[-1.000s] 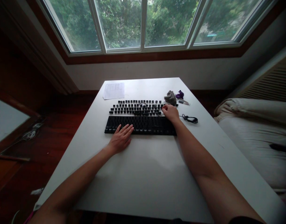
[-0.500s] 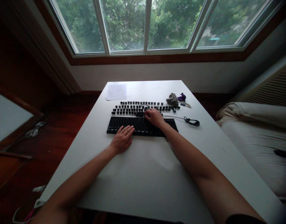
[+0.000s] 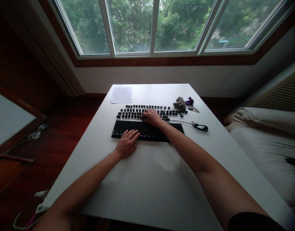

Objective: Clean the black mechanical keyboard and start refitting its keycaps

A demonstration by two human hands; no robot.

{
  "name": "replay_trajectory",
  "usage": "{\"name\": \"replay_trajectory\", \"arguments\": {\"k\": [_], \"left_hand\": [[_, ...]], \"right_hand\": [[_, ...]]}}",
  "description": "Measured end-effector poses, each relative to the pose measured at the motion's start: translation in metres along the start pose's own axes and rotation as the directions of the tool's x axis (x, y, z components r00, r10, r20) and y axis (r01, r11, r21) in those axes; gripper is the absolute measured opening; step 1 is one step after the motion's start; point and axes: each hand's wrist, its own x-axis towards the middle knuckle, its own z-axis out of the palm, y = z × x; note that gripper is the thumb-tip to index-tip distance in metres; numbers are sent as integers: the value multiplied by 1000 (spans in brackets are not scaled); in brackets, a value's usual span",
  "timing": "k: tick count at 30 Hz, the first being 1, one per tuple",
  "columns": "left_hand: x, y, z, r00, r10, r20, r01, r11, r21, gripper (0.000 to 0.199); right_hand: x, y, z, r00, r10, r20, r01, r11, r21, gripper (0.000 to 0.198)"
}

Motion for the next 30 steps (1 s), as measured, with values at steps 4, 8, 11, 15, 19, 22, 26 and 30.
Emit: {"name": "replay_trajectory", "arguments": {"k": [4,8,11,15,19,22,26,30], "left_hand": [[0,-1,0,1000,-2,8,2,1000,5,59],[-1,-1,-1,1000,-4,3,4,1000,4,60],[-2,-1,0,1000,-5,-9,5,1000,-1,61],[-1,-1,0,1000,-6,-6,6,1000,3,59],[-1,-1,-1,1000,-7,0,7,1000,8,59],[-1,0,-3,1000,-29,-9,29,999,14,59],[-1,1,-2,996,-84,-41,85,996,21,58],[0,2,0,995,-84,-49,86,996,23,59]], "right_hand": [[5,0,2,999,-29,17,29,1000,-9,22],[8,1,2,999,-30,34,30,1000,-4,23],[10,0,2,998,-46,46,47,999,-15,22],[9,-5,0,996,-78,47,80,996,-41,19],[1,-12,-5,997,-80,-16,79,996,-45,19],[-11,-19,-8,995,-65,-79,67,997,32,21],[-31,-30,-11,986,-81,-145,114,965,235,18],[-50,-37,-11,993,-96,-73,118,899,421,15]]}}
